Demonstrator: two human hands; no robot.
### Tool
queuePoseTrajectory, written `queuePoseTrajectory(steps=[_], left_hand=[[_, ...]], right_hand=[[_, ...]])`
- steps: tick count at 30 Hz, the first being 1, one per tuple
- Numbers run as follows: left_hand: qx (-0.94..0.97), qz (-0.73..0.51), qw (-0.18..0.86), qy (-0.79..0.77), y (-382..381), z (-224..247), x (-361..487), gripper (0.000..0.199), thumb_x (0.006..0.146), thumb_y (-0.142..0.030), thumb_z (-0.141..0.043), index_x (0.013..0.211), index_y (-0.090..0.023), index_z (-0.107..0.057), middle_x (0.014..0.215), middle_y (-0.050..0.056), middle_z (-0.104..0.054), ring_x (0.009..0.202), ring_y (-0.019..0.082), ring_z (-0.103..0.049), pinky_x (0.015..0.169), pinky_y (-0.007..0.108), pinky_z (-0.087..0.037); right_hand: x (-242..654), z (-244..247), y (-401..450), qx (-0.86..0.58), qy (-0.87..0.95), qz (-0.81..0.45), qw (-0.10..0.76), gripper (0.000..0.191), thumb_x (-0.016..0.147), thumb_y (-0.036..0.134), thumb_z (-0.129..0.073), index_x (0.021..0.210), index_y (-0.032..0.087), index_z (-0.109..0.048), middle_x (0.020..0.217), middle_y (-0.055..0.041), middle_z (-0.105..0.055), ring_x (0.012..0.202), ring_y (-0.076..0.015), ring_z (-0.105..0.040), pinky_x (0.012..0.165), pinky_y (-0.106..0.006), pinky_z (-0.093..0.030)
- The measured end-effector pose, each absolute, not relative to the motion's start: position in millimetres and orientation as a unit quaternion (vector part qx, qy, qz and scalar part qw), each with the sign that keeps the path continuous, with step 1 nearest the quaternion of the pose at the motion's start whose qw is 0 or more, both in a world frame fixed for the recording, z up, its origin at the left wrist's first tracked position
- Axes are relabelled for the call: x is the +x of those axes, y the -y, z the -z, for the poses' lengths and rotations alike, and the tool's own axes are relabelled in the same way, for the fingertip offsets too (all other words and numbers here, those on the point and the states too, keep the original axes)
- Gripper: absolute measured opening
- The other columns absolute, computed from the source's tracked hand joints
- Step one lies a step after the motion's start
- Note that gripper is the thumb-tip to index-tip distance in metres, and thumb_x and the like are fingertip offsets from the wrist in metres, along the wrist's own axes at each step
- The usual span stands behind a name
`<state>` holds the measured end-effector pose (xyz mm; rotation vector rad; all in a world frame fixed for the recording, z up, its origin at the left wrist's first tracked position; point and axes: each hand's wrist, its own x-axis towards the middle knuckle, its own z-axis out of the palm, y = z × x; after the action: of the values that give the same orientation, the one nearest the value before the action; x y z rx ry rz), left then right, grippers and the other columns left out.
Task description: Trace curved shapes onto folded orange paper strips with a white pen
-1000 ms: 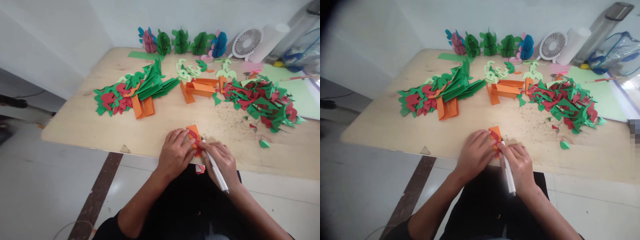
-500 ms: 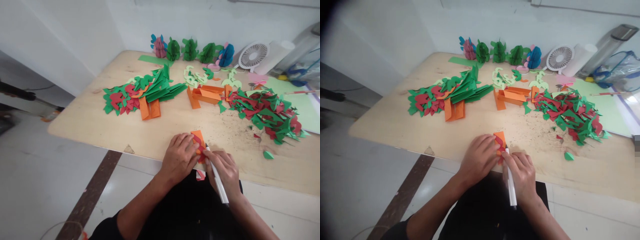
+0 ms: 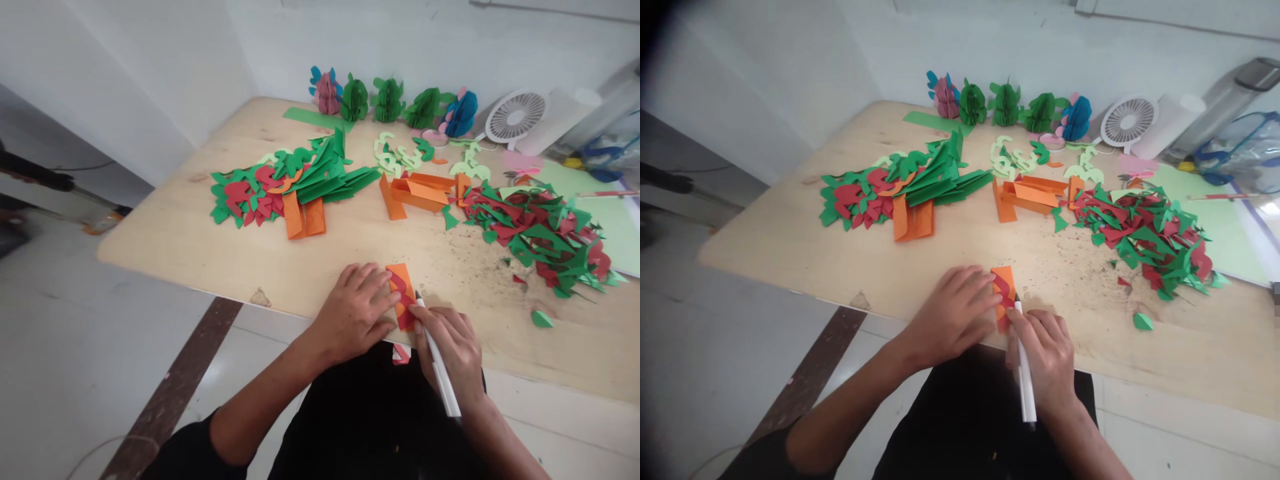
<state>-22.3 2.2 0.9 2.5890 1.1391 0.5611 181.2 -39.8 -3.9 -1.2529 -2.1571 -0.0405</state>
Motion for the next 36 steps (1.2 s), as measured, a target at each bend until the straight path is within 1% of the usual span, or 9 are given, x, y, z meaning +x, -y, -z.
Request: queuePoseTrajectory(steps=[6, 11, 16, 21, 29, 36], left_hand=[[0.91, -0.177, 0.13, -0.352, -9.3, 0.0, -33.8, 0.043, 0.092, -0.047, -0.056, 0.128, -0.024, -0.061, 0.141, 0.011, -0.054, 0.134, 0.034, -0.042, 0.114, 0.058, -0.03], [0.911, -0.188, 0.127, -0.345, -9.2, 1.1, -37.4, 0.048, 0.089, -0.049, -0.06, 0.129, -0.023, -0.059, 0.143, 0.012, -0.052, 0.136, 0.034, -0.04, 0.115, 0.057, -0.028], [0.909, -0.203, 0.129, -0.34, -9.4, 1.7, -38.7, 0.047, 0.088, -0.05, -0.061, 0.127, -0.022, -0.06, 0.145, 0.012, -0.051, 0.139, 0.034, -0.038, 0.115, 0.057, -0.029], [0.911, -0.203, 0.142, -0.33, -10.7, 2.1, -40.6, 0.046, 0.087, -0.05, -0.063, 0.124, -0.022, -0.062, 0.147, 0.013, -0.049, 0.14, 0.035, -0.037, 0.116, 0.058, -0.028], [0.901, -0.204, 0.155, -0.349, -12.8, -0.8, -44.6, 0.05, 0.086, -0.048, -0.064, 0.128, -0.02, -0.059, 0.148, 0.014, -0.048, 0.141, 0.035, -0.036, 0.116, 0.058, -0.028], [0.907, -0.196, 0.142, -0.344, -12.2, 0.3, -44.3, 0.048, 0.087, -0.05, -0.063, 0.127, -0.023, -0.059, 0.149, 0.011, -0.048, 0.142, 0.033, -0.035, 0.116, 0.057, -0.026]], right_hand=[[182.7, 5.4, 40.4, -0.482, 0.818, 0.007, 0.314, 0.03, 0.087, 0.007, -0.053, 0.113, 0.018, -0.064, 0.085, -0.0053, -0.074, 0.081, -0.0204, -0.066, 0.076, -0.034, -0.045], [184.3, 6.9, 40.9, -0.477, 0.821, 0.002, 0.313, 0.032, 0.088, 0.009, -0.053, 0.117, 0.018, -0.063, 0.088, -0.0059, -0.074, 0.082, -0.0212, -0.066, 0.076, -0.035, -0.046], [183.1, 5.8, 40.5, -0.484, 0.819, 0.006, 0.31, 0.028, 0.09, 0.007, -0.053, 0.113, 0.019, -0.063, 0.088, -0.0054, -0.074, 0.082, -0.0204, -0.067, 0.076, -0.035, -0.047], [182.3, 4.8, 39.9, -0.48, 0.822, 0.011, 0.307, 0.028, 0.09, 0.006, -0.053, 0.114, 0.018, -0.061, 0.089, -0.0058, -0.074, 0.083, -0.0205, -0.066, 0.076, -0.035, -0.047], [181.1, 3.8, 40.4, -0.482, 0.819, 0.009, 0.311, 0.029, 0.09, 0.005, -0.052, 0.114, 0.018, -0.061, 0.089, -0.0057, -0.074, 0.084, -0.0202, -0.066, 0.076, -0.035, -0.047], [182.6, 5.8, 39.7, -0.475, 0.821, 0.007, 0.316, 0.029, 0.09, 0.006, -0.054, 0.115, 0.018, -0.06, 0.09, -0.006, -0.075, 0.083, -0.0209, -0.067, 0.077, -0.036, -0.048]])
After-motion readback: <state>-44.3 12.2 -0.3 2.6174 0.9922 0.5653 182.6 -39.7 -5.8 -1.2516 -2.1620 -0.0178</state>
